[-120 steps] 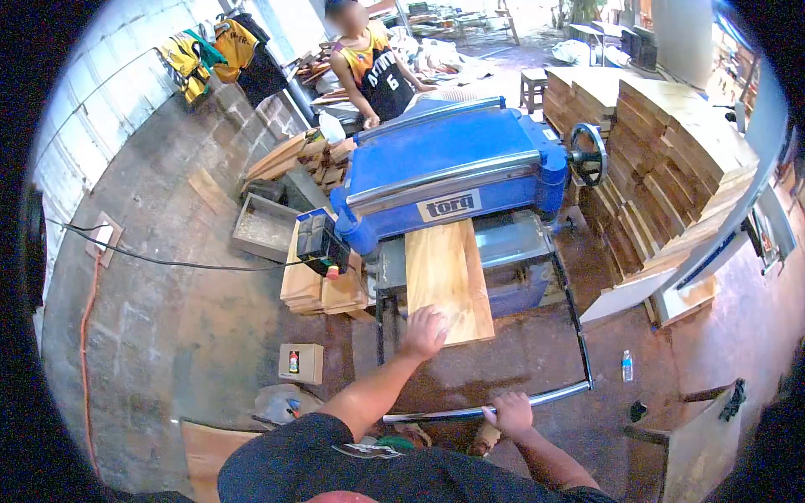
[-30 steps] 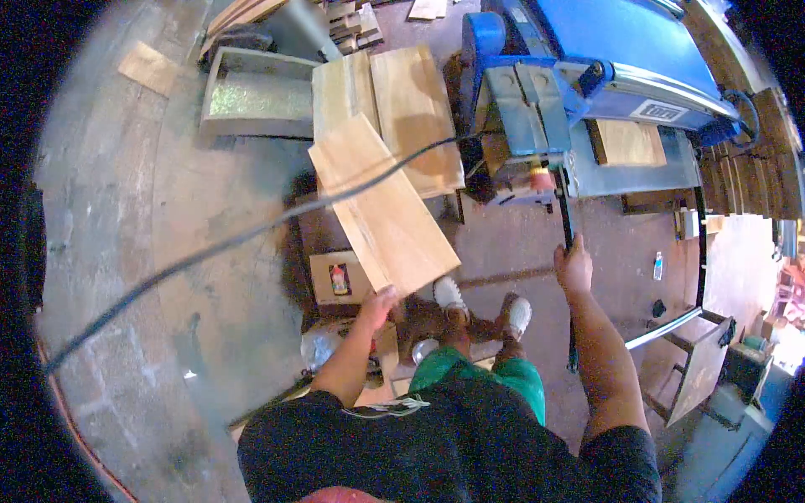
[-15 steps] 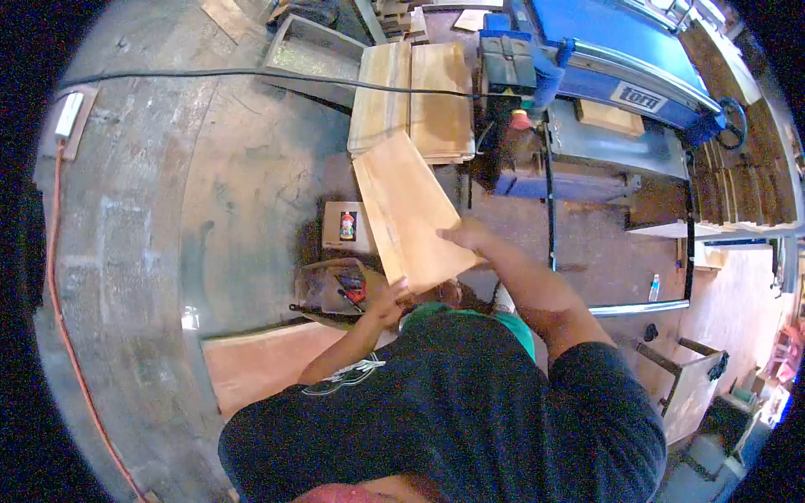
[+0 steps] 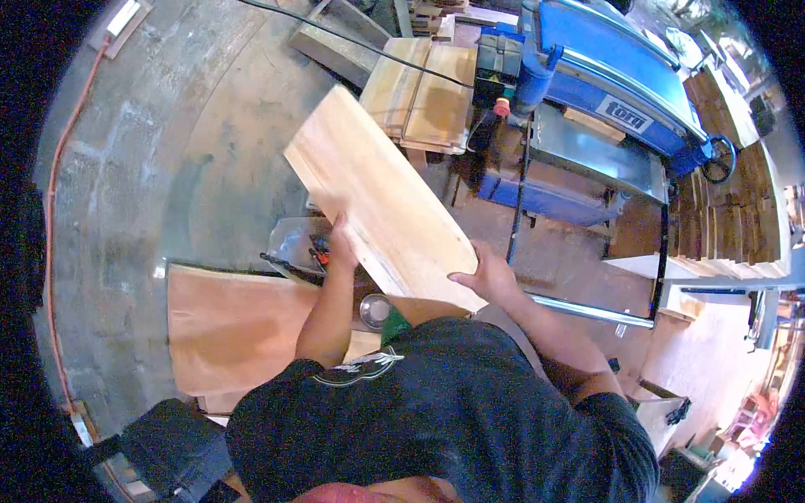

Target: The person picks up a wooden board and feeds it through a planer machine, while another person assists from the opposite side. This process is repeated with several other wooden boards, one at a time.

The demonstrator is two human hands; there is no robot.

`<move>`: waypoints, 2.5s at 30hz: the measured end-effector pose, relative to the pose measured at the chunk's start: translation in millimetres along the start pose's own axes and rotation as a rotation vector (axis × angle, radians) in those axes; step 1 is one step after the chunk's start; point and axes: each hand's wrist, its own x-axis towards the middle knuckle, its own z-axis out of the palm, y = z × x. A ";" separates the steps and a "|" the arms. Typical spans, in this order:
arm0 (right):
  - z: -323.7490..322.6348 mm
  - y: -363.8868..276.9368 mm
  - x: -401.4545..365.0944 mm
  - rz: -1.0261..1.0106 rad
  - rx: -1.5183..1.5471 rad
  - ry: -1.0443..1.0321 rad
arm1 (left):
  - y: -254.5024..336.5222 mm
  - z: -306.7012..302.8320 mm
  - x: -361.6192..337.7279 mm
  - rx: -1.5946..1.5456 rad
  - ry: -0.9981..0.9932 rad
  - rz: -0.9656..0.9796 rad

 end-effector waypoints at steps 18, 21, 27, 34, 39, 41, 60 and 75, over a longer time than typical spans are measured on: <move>5.0 148.9 -120.8 0.461 0.672 0.751 | -162.1 230.4 44.8 0.546 -0.486 -0.206; -19.2 188.4 -136.3 0.527 0.643 0.742 | -219.0 241.0 53.2 0.558 -0.464 -0.292; -90.9 241.8 -169.5 0.622 0.601 0.661 | -312.6 277.6 52.0 0.580 -0.380 -0.483; -146.2 313.1 -165.2 0.674 0.654 0.596 | -373.1 271.8 -5.7 0.632 -0.292 -0.538; -159.0 346.2 -133.9 0.564 0.790 0.613 | -376.3 271.0 -57.9 1.039 -0.243 -0.548; -167.9 357.9 -118.2 0.568 0.760 0.617 | -396.6 234.6 -46.9 1.097 -0.177 -0.559; -233.8 367.8 -23.6 0.540 0.701 0.570 | -428.2 274.6 50.0 1.244 -0.107 -0.095; -253.8 275.0 -7.1 -0.303 -0.195 0.960 | -350.3 279.7 24.9 1.346 -0.230 0.164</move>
